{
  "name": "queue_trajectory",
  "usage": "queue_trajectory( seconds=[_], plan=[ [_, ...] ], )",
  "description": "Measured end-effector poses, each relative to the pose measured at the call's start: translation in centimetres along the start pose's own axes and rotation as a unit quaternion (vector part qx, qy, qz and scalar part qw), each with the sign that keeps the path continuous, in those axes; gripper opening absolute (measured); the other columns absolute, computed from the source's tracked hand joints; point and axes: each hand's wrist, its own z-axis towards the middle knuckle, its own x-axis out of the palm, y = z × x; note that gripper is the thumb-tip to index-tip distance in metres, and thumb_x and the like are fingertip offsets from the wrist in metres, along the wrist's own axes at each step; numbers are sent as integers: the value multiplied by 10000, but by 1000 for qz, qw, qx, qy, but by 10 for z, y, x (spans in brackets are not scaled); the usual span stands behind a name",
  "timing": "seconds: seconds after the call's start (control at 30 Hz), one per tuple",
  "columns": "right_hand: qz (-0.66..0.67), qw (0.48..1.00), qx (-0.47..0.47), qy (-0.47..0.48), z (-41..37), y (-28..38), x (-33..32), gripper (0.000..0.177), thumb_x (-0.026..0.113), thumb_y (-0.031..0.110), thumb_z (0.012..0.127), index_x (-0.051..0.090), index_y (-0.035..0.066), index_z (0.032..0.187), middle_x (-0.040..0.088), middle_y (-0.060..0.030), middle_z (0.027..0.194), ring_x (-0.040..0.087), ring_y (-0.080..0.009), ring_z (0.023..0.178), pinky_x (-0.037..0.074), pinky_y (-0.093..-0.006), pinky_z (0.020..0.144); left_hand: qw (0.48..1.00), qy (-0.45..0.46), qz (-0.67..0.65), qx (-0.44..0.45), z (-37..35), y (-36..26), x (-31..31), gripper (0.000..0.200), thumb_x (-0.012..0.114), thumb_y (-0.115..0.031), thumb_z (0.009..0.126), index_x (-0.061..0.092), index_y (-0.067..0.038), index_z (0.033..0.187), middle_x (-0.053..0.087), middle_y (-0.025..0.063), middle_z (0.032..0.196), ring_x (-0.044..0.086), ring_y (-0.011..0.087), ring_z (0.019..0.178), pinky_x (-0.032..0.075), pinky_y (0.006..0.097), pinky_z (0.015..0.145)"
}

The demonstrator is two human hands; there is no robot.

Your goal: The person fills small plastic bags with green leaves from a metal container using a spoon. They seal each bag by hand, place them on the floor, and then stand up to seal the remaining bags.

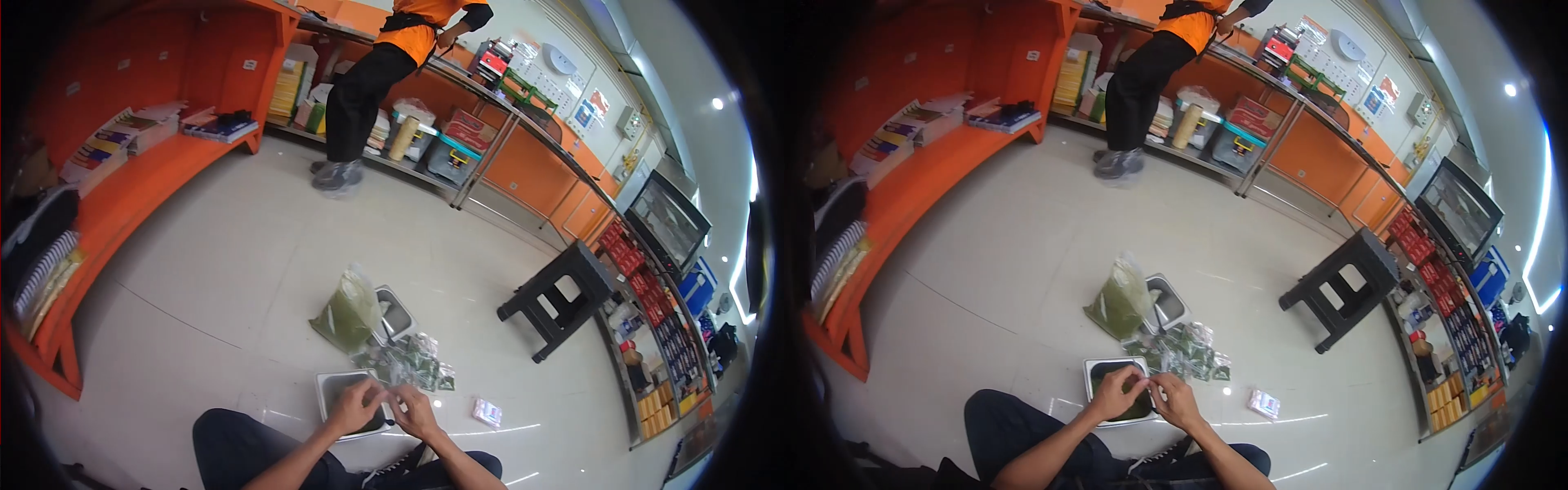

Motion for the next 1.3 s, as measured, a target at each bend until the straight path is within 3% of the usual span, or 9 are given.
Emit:
queue_trajectory(
  seconds=[0.07,0.13,0.27,0.53,0.63,0.8,1.13,1.2,1.3],
  plan=[
    [-3,1000,-17,-10,-3,-3,6,109,661,13,873,643,4,980,660,-170,863,666,-360,785,541,-414,673,1000,7,23,9,-1,2,1,235,694,-212,928,655,16,973,715,157,871,715,253,784,541,350,716],
    [-49,998,-45,-12,-3,-5,7,122,667,7,867,623,-6,980,656,-170,860,663,-361,778,540,-424,668,999,26,3,-28,-3,1,1,279,660,-273,949,652,-2,1015,705,185,914,693,348,844,527,402,751],
    [-61,990,-126,-15,3,-3,3,185,682,-18,853,591,0,1013,641,-168,844,643,-355,736,528,-426,627,999,28,15,-26,-4,13,4,234,600,-218,979,630,12,1007,687,210,886,680,360,797,516,400,707],
    [-54,994,-92,-22,-3,-4,12,118,665,50,877,594,-6,953,625,-169,819,638,-359,708,527,-447,615,991,67,118,12,-8,13,2,212,535,-139,977,601,50,906,633,267,797,643,443,767,481,470,650],
    [-89,990,-99,49,-8,-2,10,332,603,97,879,572,-30,1184,606,-166,874,639,-339,777,543,-435,623,986,92,136,-29,-10,7,0,228,534,-136,971,602,57,872,629,265,768,647,436,743,479,465,637],
    [-136,977,-143,78,-8,-5,8,526,557,72,874,478,-85,1370,604,-139,881,635,-286,839,546,-390,657,982,75,166,-47,-11,9,2,234,562,-153,947,604,60,861,613,254,707,646,405,651,464,452,580],
    [-148,986,-77,-22,2,-21,12,290,607,97,818,591,39,1102,562,-111,852,602,-291,817,527,-391,609,975,62,175,-123,-13,3,14,270,568,-171,917,649,56,796,657,176,649,655,262,579,491,367,586],
    [-145,988,-45,25,-1,-9,8,267,615,92,803,609,45,1066,583,-125,928,605,-300,891,538,-405,686,978,45,86,-187,-17,14,7,268,534,-148,934,642,27,762,633,73,628,592,113,599,458,300,576],
    [-108,990,-88,13,-4,6,9,188,644,79,771,663,31,952,610,-165,1161,595,-336,1044,514,-456,873,978,29,92,-188,-13,11,-2,280,523,-130,941,639,31,742,629,47,627,581,93,602,452,282,575]
  ],
)
